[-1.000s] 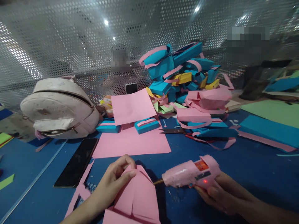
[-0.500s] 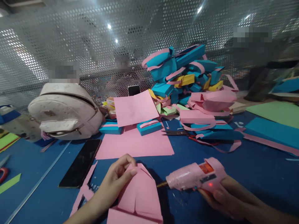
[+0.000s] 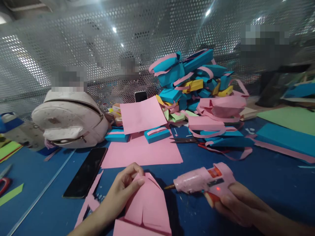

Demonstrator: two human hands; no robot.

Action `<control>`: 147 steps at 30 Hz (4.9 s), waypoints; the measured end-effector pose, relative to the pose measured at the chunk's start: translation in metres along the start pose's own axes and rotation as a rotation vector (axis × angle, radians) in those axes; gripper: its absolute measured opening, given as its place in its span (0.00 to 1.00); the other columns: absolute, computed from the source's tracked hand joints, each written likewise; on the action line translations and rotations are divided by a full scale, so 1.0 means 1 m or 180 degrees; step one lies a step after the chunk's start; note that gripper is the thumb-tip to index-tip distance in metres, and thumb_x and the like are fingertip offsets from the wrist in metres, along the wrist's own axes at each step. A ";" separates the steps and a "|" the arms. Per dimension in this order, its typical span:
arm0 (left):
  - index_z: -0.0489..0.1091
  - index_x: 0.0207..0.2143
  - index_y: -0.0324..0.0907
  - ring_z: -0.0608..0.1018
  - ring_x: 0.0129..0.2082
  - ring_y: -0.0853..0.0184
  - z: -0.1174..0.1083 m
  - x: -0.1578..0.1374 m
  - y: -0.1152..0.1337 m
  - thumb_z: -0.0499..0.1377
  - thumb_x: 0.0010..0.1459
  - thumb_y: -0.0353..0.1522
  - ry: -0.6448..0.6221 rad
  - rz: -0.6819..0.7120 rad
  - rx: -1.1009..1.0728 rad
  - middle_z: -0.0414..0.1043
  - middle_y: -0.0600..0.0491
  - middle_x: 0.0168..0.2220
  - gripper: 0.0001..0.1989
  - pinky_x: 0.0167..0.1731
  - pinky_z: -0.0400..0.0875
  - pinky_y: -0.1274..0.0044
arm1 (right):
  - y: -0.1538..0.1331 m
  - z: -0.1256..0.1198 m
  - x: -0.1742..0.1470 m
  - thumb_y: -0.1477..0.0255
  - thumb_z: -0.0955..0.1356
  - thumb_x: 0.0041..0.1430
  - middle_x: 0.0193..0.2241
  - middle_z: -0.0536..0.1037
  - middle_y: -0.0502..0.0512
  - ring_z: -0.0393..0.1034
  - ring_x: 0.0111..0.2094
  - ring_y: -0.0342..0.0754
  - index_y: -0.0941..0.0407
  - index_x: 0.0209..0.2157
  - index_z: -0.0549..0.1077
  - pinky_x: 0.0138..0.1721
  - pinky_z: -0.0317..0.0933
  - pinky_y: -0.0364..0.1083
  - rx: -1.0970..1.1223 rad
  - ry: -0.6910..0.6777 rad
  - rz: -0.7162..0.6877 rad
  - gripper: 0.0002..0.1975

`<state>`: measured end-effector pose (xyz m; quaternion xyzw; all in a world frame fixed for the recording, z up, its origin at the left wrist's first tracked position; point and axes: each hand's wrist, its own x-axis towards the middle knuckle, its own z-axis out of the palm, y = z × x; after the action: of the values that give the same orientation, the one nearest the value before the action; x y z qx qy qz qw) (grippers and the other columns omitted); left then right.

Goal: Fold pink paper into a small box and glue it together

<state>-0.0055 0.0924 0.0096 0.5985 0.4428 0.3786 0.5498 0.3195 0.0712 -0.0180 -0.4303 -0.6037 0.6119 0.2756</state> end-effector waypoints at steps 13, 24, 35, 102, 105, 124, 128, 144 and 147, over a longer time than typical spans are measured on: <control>0.62 0.34 0.43 0.60 0.24 0.75 0.000 0.005 -0.002 0.60 0.60 0.39 -0.0044 -0.0094 -0.0501 0.59 0.59 0.26 0.12 0.25 0.54 0.82 | -0.001 -0.002 0.026 0.44 0.63 0.56 0.15 0.57 0.43 0.49 0.15 0.39 0.58 0.35 0.70 0.17 0.45 0.41 0.0377 0.0272 -0.0441 0.29; 0.63 0.33 0.42 0.68 0.26 0.73 0.003 0.005 0.000 0.62 0.58 0.39 -0.0089 0.0197 -0.0635 0.65 0.58 0.27 0.12 0.28 0.61 0.82 | -0.024 0.006 0.021 0.51 0.62 0.61 0.19 0.63 0.47 0.56 0.18 0.41 0.59 0.38 0.72 0.18 0.51 0.41 -0.0577 0.0863 -0.0808 0.24; 0.65 0.34 0.43 0.67 0.24 0.74 0.008 -0.006 0.035 0.63 0.55 0.42 0.0561 0.0783 -0.0112 0.63 0.59 0.27 0.13 0.21 0.58 0.84 | -0.034 -0.039 0.012 0.62 0.64 0.60 0.45 0.79 0.61 0.73 0.43 0.59 0.57 0.49 0.73 0.43 0.65 0.51 -0.2376 0.1470 -0.1246 0.19; 0.75 0.28 0.42 0.74 0.29 0.70 0.087 -0.071 0.077 0.66 0.50 0.33 0.1330 0.1541 0.0315 0.74 0.55 0.31 0.04 0.28 0.68 0.83 | -0.121 0.083 -0.042 0.74 0.71 0.54 0.28 0.76 0.48 0.67 0.31 0.44 0.55 0.29 0.74 0.32 0.57 0.43 -0.1346 0.1190 -0.2817 0.02; 0.75 0.28 0.42 0.74 0.30 0.70 0.087 -0.071 0.078 0.66 0.50 0.33 0.1295 0.1544 0.0242 0.74 0.55 0.30 0.04 0.29 0.68 0.83 | -0.120 0.083 -0.042 0.74 0.71 0.55 0.28 0.75 0.48 0.67 0.31 0.44 0.55 0.29 0.73 0.33 0.58 0.43 -0.1325 0.1169 -0.2829 0.02; 0.75 0.27 0.43 0.75 0.31 0.71 0.088 -0.068 0.077 0.66 0.52 0.32 0.1077 0.1901 0.0248 0.73 0.55 0.29 0.03 0.32 0.71 0.84 | -0.117 0.082 -0.040 0.78 0.71 0.54 0.29 0.75 0.47 0.66 0.31 0.43 0.55 0.31 0.74 0.31 0.57 0.42 -0.1187 0.1158 -0.2909 0.04; 0.75 0.27 0.43 0.75 0.32 0.71 0.088 -0.067 0.076 0.66 0.51 0.32 0.1050 0.1891 0.0218 0.73 0.55 0.30 0.04 0.32 0.71 0.84 | -0.117 0.082 -0.040 0.78 0.71 0.54 0.29 0.75 0.47 0.66 0.31 0.42 0.55 0.31 0.74 0.31 0.57 0.42 -0.1166 0.1177 -0.2911 0.04; 0.75 0.28 0.43 0.74 0.29 0.73 0.086 -0.062 0.074 0.67 0.50 0.35 0.1219 0.1671 0.0214 0.74 0.56 0.29 0.06 0.28 0.69 0.85 | -0.112 0.083 -0.038 0.76 0.71 0.54 0.26 0.75 0.47 0.67 0.29 0.42 0.55 0.29 0.74 0.30 0.56 0.42 -0.1011 0.1263 -0.2714 0.02; 0.75 0.28 0.43 0.74 0.28 0.73 0.086 -0.062 0.075 0.67 0.50 0.35 0.1267 0.1647 0.0219 0.74 0.56 0.29 0.06 0.28 0.69 0.86 | -0.113 0.083 -0.037 0.75 0.71 0.54 0.26 0.75 0.47 0.67 0.29 0.42 0.55 0.29 0.74 0.29 0.56 0.42 -0.0990 0.1278 -0.2713 0.02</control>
<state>0.0637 0.0056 0.0768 0.6237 0.3875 0.6000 0.3175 0.2451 0.0115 0.0909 -0.2907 -0.7451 0.2525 0.5446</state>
